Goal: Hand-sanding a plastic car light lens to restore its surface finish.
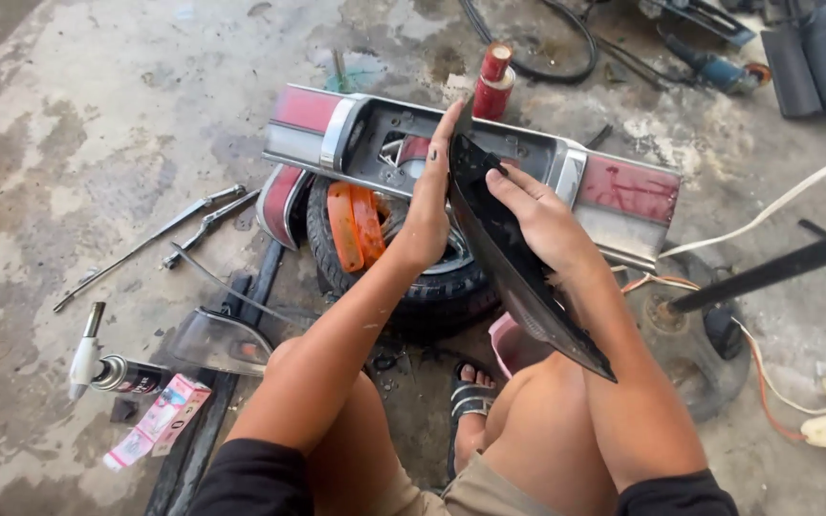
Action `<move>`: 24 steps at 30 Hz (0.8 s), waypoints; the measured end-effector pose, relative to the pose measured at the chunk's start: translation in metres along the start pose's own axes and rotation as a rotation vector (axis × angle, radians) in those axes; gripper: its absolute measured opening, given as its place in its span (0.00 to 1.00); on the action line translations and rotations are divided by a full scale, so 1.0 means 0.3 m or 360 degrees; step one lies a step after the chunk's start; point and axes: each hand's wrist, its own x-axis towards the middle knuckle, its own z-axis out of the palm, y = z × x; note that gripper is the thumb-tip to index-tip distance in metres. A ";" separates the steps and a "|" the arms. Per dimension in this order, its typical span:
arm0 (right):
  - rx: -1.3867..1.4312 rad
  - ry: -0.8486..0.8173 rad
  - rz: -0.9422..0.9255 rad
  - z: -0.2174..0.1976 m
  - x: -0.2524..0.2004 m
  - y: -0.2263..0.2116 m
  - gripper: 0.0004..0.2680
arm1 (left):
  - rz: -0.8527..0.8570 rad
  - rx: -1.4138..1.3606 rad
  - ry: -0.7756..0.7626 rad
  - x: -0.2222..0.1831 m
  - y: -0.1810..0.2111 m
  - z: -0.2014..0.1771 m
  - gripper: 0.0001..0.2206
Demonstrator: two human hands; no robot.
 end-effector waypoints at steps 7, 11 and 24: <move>-0.0022 -0.0042 -0.0140 -0.002 -0.021 -0.028 0.28 | 0.0074 0.0308 -0.0072 -0.003 0.010 0.001 0.27; 0.0197 0.0013 -0.0248 -0.007 0.033 0.032 0.23 | 0.0020 0.0274 -0.0076 -0.025 -0.006 0.029 0.27; 0.0339 -0.0227 0.0021 -0.033 0.074 0.063 0.14 | -0.0060 0.0134 0.0033 0.017 0.058 0.002 0.26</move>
